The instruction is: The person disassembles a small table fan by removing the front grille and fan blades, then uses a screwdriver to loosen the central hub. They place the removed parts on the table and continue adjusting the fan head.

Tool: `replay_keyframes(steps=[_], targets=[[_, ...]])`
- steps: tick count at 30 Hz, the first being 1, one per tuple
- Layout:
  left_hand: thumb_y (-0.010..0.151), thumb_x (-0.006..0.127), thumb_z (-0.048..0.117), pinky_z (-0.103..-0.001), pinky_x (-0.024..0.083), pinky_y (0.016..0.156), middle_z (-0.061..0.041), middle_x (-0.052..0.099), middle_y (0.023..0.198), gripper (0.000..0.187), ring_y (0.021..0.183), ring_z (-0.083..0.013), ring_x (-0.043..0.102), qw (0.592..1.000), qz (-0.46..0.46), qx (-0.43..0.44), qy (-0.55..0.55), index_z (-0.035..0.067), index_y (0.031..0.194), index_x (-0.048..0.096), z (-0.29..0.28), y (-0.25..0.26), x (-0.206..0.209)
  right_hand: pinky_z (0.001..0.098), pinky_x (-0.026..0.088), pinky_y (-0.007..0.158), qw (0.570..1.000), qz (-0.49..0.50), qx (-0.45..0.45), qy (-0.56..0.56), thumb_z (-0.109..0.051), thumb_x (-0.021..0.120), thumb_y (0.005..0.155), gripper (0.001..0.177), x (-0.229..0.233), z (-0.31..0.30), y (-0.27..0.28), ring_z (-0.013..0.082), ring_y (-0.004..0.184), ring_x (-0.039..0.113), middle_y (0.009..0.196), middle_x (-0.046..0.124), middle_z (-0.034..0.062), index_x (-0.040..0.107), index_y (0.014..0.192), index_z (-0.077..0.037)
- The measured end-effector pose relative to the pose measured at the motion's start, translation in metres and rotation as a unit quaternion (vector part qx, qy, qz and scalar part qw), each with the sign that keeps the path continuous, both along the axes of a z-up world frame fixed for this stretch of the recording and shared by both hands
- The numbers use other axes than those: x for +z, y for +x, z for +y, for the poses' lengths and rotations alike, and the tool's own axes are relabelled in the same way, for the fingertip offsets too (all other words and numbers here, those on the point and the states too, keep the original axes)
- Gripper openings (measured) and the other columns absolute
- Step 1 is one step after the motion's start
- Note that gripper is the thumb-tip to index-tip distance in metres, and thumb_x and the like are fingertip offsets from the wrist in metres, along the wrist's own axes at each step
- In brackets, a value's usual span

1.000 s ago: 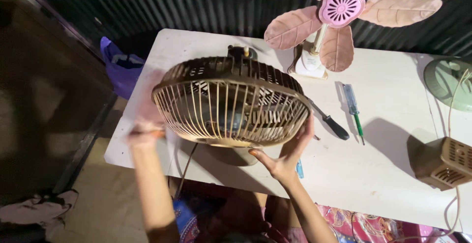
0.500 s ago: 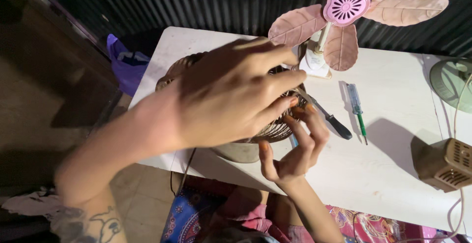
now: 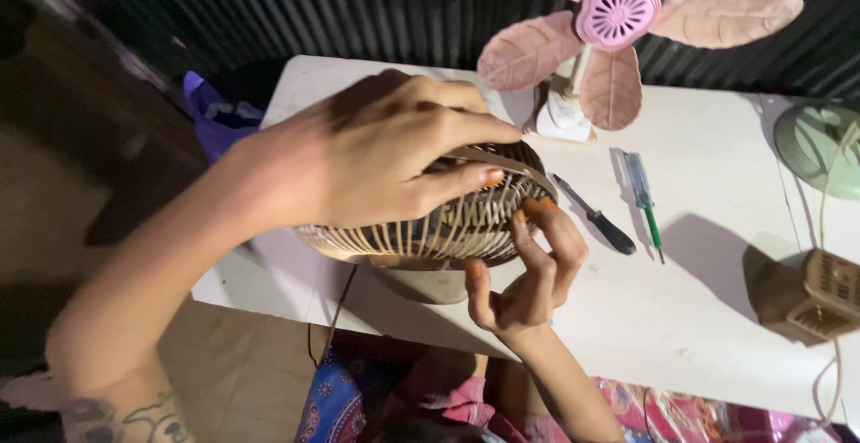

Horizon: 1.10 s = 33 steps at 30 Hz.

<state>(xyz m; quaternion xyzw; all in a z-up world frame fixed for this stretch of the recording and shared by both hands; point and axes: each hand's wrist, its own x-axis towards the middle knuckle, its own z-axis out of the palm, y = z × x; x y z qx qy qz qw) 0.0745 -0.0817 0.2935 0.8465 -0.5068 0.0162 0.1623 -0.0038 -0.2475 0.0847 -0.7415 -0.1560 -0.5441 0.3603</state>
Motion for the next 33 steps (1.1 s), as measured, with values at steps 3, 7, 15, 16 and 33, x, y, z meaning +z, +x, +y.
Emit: replay_keyframes(steps=[3,7,15,16,33], targets=[[0.099,0.066,0.029,-0.042,0.055,0.085,-0.017,0.073,0.113,0.037,0.094,-0.0308,0.072,0.998,-0.052,0.012,-0.012,0.004,0.124,0.073,0.002,-0.003,-0.008,0.0490,0.047,0.102,0.991,-0.019,0.054,0.123,-0.028,0.063,0.089,0.046,-0.021,-0.012,0.004,0.0356,0.120,0.053,0.128,0.054,0.0219,0.060,0.125,0.001],[0.102,0.062,0.027,-0.038,0.059,0.077,-0.015,0.076,0.111,0.032,0.083,-0.0243,0.075,0.997,-0.053,0.058,-0.018,0.007,0.123,0.075,0.000,0.001,-0.013,0.0463,0.052,0.098,0.955,0.157,0.068,0.242,-0.025,0.063,0.102,0.034,-0.059,-0.072,0.027,0.0329,0.119,0.059,0.129,0.056,0.0190,0.058,0.126,-0.002],[0.103,0.064,0.030,-0.038,0.057,0.080,-0.015,0.077,0.102,0.030,0.070,-0.0224,0.075,0.995,-0.068,0.067,-0.013,0.008,0.118,0.076,-0.007,0.014,-0.010,0.0577,0.042,0.086,0.834,0.463,-0.198,-0.224,-0.028,0.072,0.090,0.046,-0.169,-0.181,0.086,0.0471,0.106,0.053,0.111,0.056,0.0319,0.057,0.119,0.004],[0.103,0.063,0.030,-0.036,0.058,0.079,-0.015,0.076,0.103,0.030,0.067,-0.0210,0.075,0.996,-0.036,0.086,0.001,0.009,0.120,0.075,-0.007,0.014,-0.009,0.0563,0.045,0.086,0.833,0.443,-0.213,-0.254,-0.024,0.070,0.092,0.039,-0.179,-0.182,0.088,0.0450,0.105,0.056,0.109,0.060,0.0296,0.056,0.114,0.006],[0.106,0.059,0.029,-0.037,0.050,0.057,-0.014,0.070,0.069,0.033,0.047,-0.0179,0.057,0.997,-0.022,0.075,-0.003,0.004,0.123,0.073,-0.010,0.010,-0.011,0.0292,0.052,0.055,0.945,0.291,0.067,-0.132,-0.005,0.071,0.089,0.029,0.017,-0.137,-0.050,0.0171,0.061,0.068,0.084,0.071,0.0107,0.060,0.116,0.002]])
